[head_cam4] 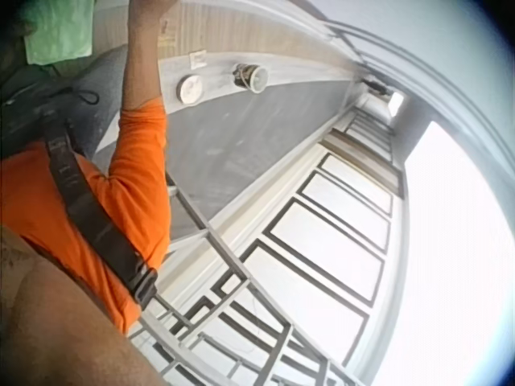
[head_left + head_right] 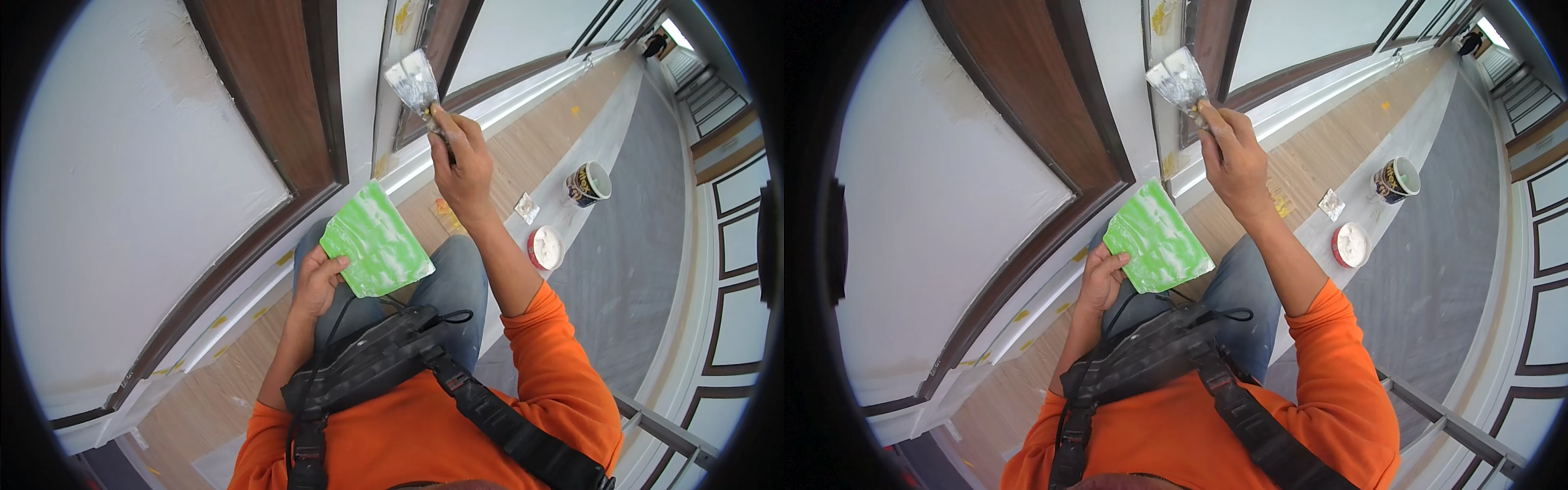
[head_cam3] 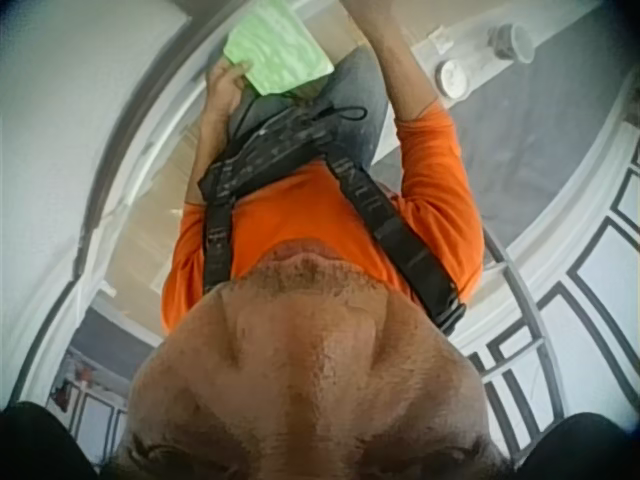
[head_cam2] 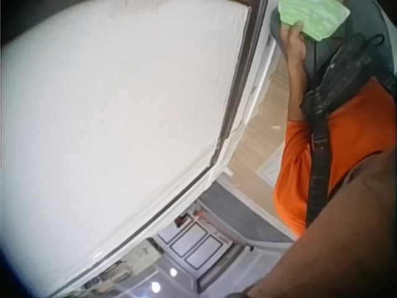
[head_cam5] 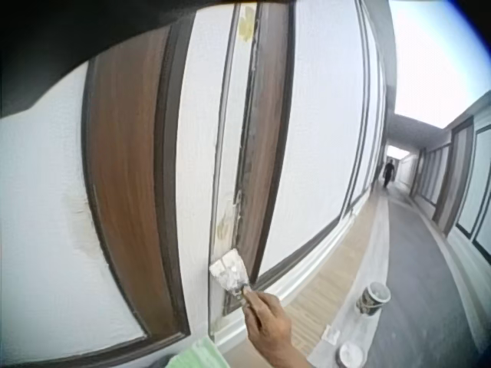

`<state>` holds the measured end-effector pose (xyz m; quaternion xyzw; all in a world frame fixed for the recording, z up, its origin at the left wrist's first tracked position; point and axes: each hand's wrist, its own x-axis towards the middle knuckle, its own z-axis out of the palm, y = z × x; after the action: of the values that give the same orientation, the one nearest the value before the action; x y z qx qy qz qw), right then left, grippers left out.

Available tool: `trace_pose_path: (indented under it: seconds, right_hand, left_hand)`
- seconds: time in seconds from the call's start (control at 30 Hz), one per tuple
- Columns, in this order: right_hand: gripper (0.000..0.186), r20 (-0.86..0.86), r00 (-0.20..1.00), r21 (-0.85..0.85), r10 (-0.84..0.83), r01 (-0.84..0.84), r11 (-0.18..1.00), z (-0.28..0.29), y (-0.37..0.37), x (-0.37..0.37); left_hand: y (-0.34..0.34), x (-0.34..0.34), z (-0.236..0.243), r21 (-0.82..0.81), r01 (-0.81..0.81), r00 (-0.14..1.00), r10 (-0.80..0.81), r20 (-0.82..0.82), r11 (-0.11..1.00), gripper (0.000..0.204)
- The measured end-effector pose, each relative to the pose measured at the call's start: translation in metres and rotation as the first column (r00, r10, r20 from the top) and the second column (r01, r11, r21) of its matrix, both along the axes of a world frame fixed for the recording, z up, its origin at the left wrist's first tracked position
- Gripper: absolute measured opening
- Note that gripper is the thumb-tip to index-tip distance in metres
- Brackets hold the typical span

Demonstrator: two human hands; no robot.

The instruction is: The person applies white caulk along the vertical seam of a window frame using a putty knife. They repeatedly scoop caulk from a small container onto a green plastic sheet, then spread it into the seam with smooth strokes.

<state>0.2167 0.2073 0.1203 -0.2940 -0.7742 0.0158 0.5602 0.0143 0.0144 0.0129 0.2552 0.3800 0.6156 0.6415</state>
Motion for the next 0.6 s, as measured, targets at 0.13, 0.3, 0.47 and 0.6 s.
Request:
trace_pose_path:
  seconds: [0.13,0.3,0.47,0.6]
  right_hand:
    - [0.042,-0.037,0.999,0.057,-0.019,0.021,0.998,0.014,0.002,-0.013]
    - [0.046,0.029,0.999,-0.013,-0.034,0.035,0.999,0.0,-0.002,-0.016]
    - [0.047,0.063,0.998,-0.157,0.013,-0.003,0.988,-0.041,-0.016,-0.009]
    - [0.044,-0.029,0.999,-0.048,0.014,-0.015,0.999,-0.026,-0.019,-0.013]
  left_hand:
    - [-0.001,0.002,0.003,-0.002,-0.037,0.999,0.037,0.025,0.999,0.037]
    - [-0.002,0.0,-0.002,0.027,-0.024,0.999,0.023,0.038,0.999,0.037]
    - [-0.002,0.001,0.0,0.027,-0.02,0.999,0.019,0.043,0.999,0.037]
    - [-0.002,0.0,-0.003,0.035,-0.022,1.0,0.022,0.014,0.999,0.037]
